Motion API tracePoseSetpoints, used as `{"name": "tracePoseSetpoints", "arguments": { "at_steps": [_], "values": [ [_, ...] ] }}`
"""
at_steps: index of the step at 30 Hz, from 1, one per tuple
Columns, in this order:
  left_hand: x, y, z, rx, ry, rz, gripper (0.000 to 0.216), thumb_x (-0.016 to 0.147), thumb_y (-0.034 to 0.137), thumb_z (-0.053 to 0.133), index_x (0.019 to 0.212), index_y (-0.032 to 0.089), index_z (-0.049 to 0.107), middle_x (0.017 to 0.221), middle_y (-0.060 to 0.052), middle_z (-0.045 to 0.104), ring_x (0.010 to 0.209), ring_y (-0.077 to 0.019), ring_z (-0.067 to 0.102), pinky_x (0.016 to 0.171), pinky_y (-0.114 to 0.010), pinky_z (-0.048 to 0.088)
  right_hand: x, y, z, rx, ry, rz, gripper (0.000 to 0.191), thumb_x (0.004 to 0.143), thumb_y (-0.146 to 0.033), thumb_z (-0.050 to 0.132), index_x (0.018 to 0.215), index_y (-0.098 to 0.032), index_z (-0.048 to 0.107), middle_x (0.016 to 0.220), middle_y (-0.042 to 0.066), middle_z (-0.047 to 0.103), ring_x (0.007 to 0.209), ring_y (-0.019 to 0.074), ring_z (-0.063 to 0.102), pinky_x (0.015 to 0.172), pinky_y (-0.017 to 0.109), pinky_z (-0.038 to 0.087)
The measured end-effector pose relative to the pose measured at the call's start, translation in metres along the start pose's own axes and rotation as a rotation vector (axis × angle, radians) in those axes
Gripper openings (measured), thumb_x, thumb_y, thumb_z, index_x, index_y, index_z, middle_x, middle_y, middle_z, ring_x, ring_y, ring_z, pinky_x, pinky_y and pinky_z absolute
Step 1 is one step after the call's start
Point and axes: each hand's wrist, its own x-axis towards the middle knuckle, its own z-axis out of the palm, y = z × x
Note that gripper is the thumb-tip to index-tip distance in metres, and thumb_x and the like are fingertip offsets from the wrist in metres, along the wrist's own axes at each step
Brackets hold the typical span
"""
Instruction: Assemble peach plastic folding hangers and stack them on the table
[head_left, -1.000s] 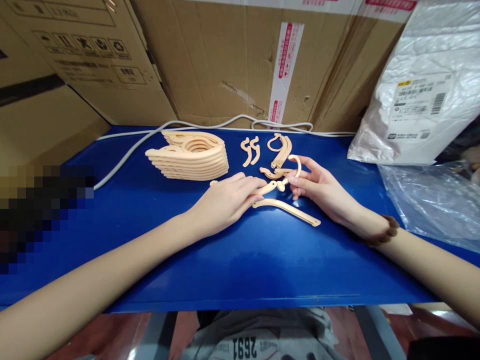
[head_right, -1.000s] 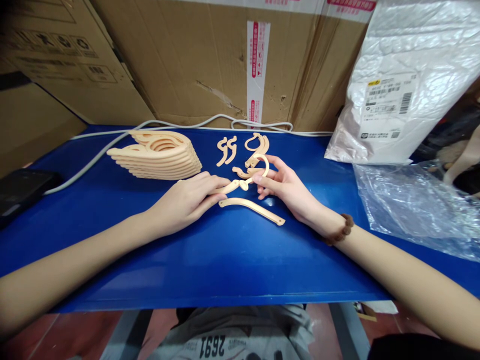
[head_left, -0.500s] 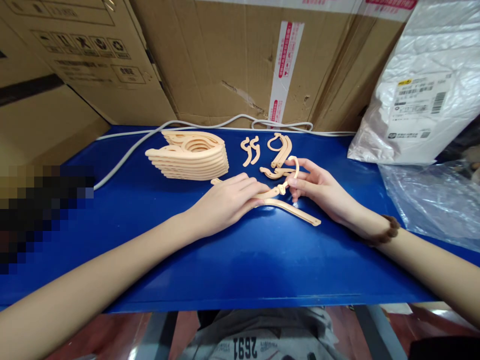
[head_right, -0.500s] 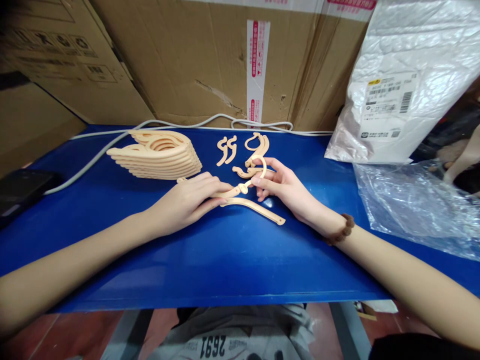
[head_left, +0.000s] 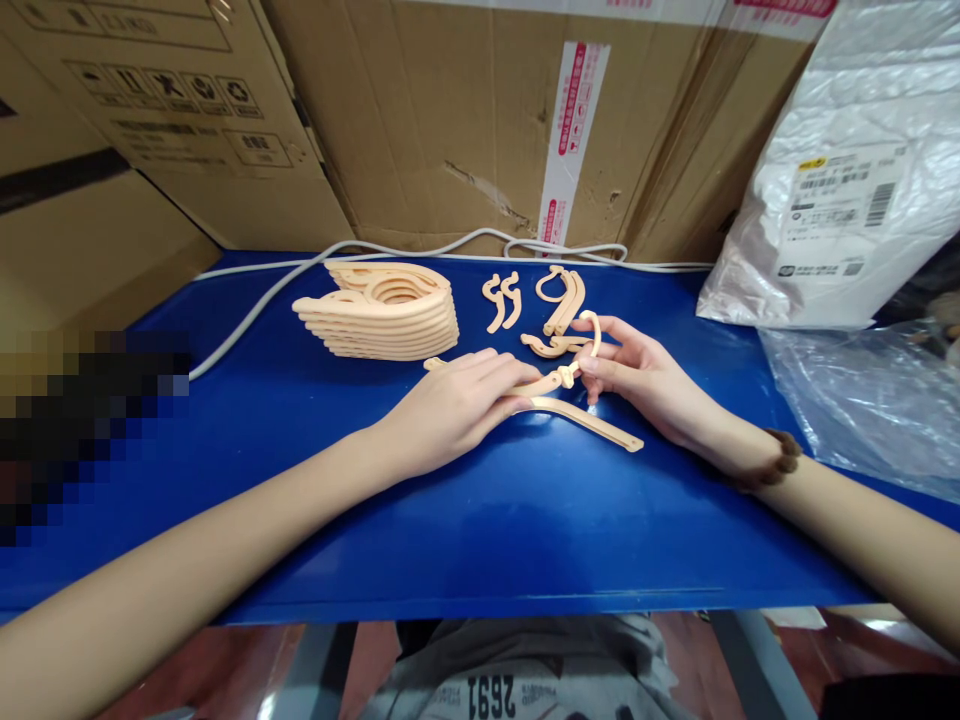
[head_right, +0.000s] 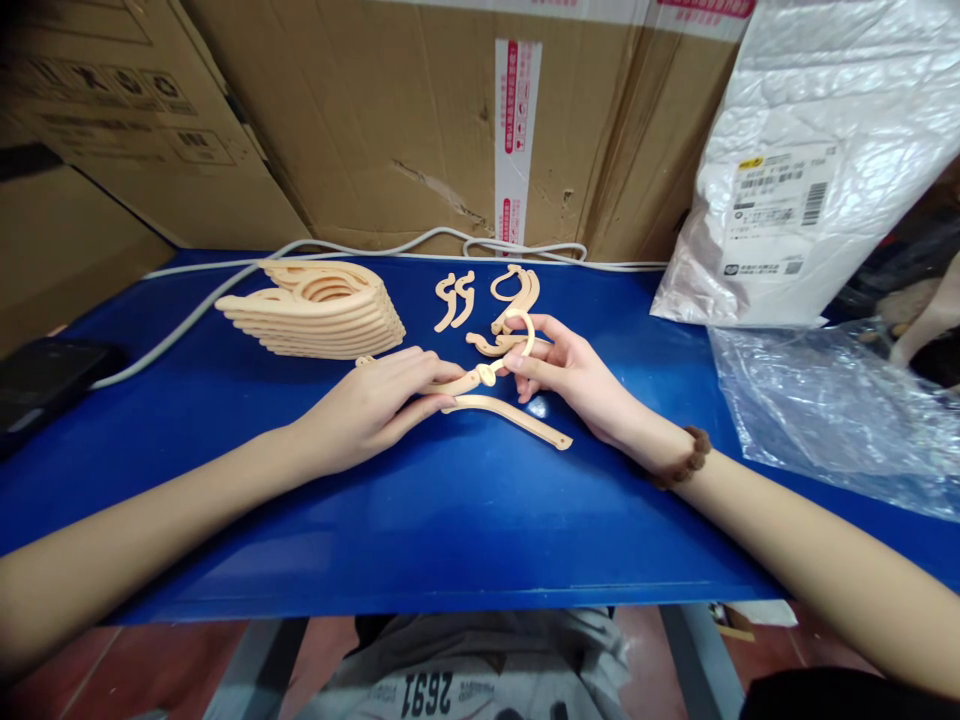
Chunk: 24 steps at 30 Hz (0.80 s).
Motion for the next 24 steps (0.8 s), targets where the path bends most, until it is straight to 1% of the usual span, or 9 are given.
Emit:
{"name": "tracePoseSetpoints", "arguments": {
  "at_steps": [6, 12, 18, 24],
  "values": [
    [-0.0005, -0.0001, -0.0012, 0.010, -0.002, -0.015, 0.021, 0.102, 0.027, 0.041, 0.112, 0.015, 0.055, 0.100, -0.006, 0.063, 0.091, -0.0179, 0.056, 0.082, -0.028, 0.043, -0.0008, -0.0015, 0.0012, -0.007, 0.001, 0.012, 0.043, 0.082, -0.028, 0.072, 0.121, -0.024, 0.055, 0.081, -0.003, 0.065, 0.061, 0.0086, 0.056, 0.060, 0.025, 0.052],
    [-0.0009, -0.0008, -0.0004, 0.011, -0.008, -0.015, 0.023, 0.103, 0.028, 0.039, 0.112, 0.015, 0.056, 0.099, -0.007, 0.063, 0.091, -0.0184, 0.057, 0.083, -0.029, 0.044, 0.0004, 0.0006, -0.0001, -0.050, -0.022, -0.003, 0.044, 0.082, -0.032, 0.072, 0.120, -0.024, 0.052, 0.083, -0.001, 0.067, 0.060, 0.0098, 0.056, 0.060, 0.026, 0.053],
    [-0.0016, 0.0001, 0.0008, 0.033, -0.008, -0.009, 0.023, 0.103, 0.026, 0.038, 0.112, 0.015, 0.056, 0.099, -0.008, 0.063, 0.091, -0.0190, 0.057, 0.083, -0.030, 0.044, -0.0004, -0.0006, 0.0011, -0.084, -0.028, -0.012, 0.042, 0.082, -0.035, 0.071, 0.116, -0.024, 0.050, 0.081, -0.002, 0.067, 0.060, 0.0097, 0.056, 0.061, 0.027, 0.053],
    [-0.0019, -0.0001, 0.0018, 0.119, 0.015, 0.042, 0.026, 0.103, 0.026, 0.036, 0.111, 0.013, 0.056, 0.094, -0.008, 0.063, 0.087, -0.0198, 0.057, 0.077, -0.030, 0.044, -0.0014, -0.0015, 0.0017, -0.092, -0.031, -0.008, 0.042, 0.082, -0.035, 0.072, 0.116, -0.023, 0.051, 0.080, -0.003, 0.065, 0.061, 0.0101, 0.057, 0.061, 0.027, 0.053]
  ]
}}
